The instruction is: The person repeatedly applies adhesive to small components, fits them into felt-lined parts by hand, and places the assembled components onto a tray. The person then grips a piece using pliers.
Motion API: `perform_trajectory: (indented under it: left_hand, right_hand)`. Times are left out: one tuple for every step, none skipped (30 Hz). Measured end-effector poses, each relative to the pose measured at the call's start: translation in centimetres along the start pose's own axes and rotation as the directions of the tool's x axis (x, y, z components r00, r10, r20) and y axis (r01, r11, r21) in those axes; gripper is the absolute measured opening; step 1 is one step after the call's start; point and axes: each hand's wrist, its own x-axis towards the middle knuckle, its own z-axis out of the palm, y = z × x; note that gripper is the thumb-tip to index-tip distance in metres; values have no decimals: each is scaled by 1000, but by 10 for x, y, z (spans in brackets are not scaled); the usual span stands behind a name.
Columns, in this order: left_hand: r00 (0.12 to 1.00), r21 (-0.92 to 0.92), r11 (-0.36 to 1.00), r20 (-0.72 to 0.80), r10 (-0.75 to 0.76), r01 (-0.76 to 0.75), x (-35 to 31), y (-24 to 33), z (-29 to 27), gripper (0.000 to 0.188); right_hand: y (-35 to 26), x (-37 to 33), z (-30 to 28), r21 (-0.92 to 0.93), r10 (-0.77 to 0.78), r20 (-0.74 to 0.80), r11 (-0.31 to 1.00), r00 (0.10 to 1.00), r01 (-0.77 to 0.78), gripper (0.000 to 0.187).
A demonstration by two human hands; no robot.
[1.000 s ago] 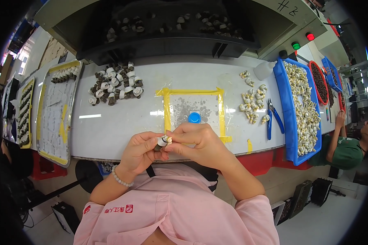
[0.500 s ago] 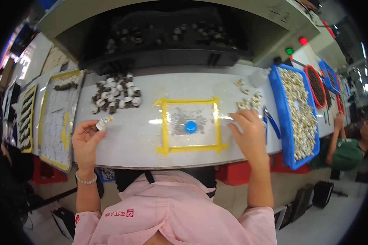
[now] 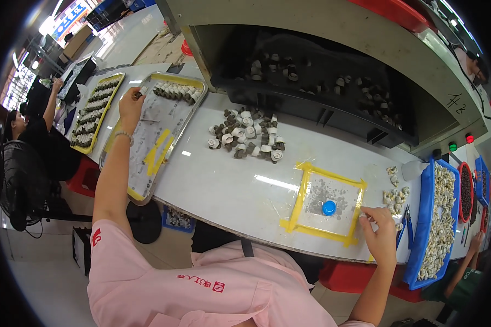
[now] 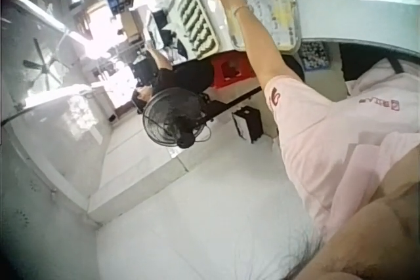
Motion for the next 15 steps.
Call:
perform_trajectory:
  left_hand:
    - [1000, 80, 997, 17, 1, -3, 7, -2, 9, 27]
    - [999, 108, 994, 22, 23, -25, 11, -5, 17, 29]
    - [999, 103, 994, 21, 27, -29, 14, -9, 22, 29]
    - [997, 112, 991, 28, 74, -76, 15, -6, 29, 29]
    - [992, 122, 985, 36, 118, -122, 15, -3, 34, 30]
    - [992, 116, 985, 41, 122, -126, 16, -2, 37, 30]
    - [992, 95, 988, 62, 114, -119, 17, -2, 38, 31]
    - [991, 76, 991, 83, 104, -110, 18, -2, 38, 31]
    - [990, 73, 991, 90, 105, -112, 19, -3, 37, 31]
    - [982, 36, 996, 169, 80, -87, 19, -8, 36, 32]
    - [968, 2, 998, 246, 56, -58, 19, -12, 34, 34]
    - [968, 59, 994, 238, 79, -96, 16, -16, 32, 35]
    - [966, 55, 994, 245, 80, -97, 13, -13, 32, 35]
    - [970, 123, 981, 214, 120, -149, 7, -4, 29, 36]
    - [970, 193, 961, 183, 161, -197, 1, 4, 25, 37]
  right_hand:
    - [-1, -3, 2, 38, 57, 31, 998, 998, -59, 18]
    - [-2, -4, 3, 76, 112, 66, 990, 991, -117, 17]
    - [-4, -4, 4, 74, 114, 60, 990, 992, -119, 17]
    - [-3, -6, 5, 96, 183, 78, 977, 980, -190, 16]
    - [-2, -7, 7, 117, 248, 99, 959, 964, -259, 15]
    - [0, -8, 8, 115, 256, 96, 957, 962, -267, 15]
    - [2, -8, 9, 125, 240, 95, 960, 966, -250, 16]
    - [4, -8, 9, 134, 222, 95, 963, 970, -233, 18]
    - [3, -7, 8, 132, 229, 97, 962, 969, -240, 18]
    - [-1, -6, 8, 116, 212, 68, 969, 975, -219, 21]
    - [-3, -5, 7, 100, 193, 41, 975, 980, -196, 23]
    - [-2, -5, 8, 99, 196, 45, 975, 980, -200, 23]
    - [0, -6, 10, 99, 171, 18, 980, 985, -172, 25]
    - [2, -6, 11, 99, 147, -11, 984, 989, -145, 27]
    - [0, -6, 10, 98, 154, -9, 983, 988, -152, 27]
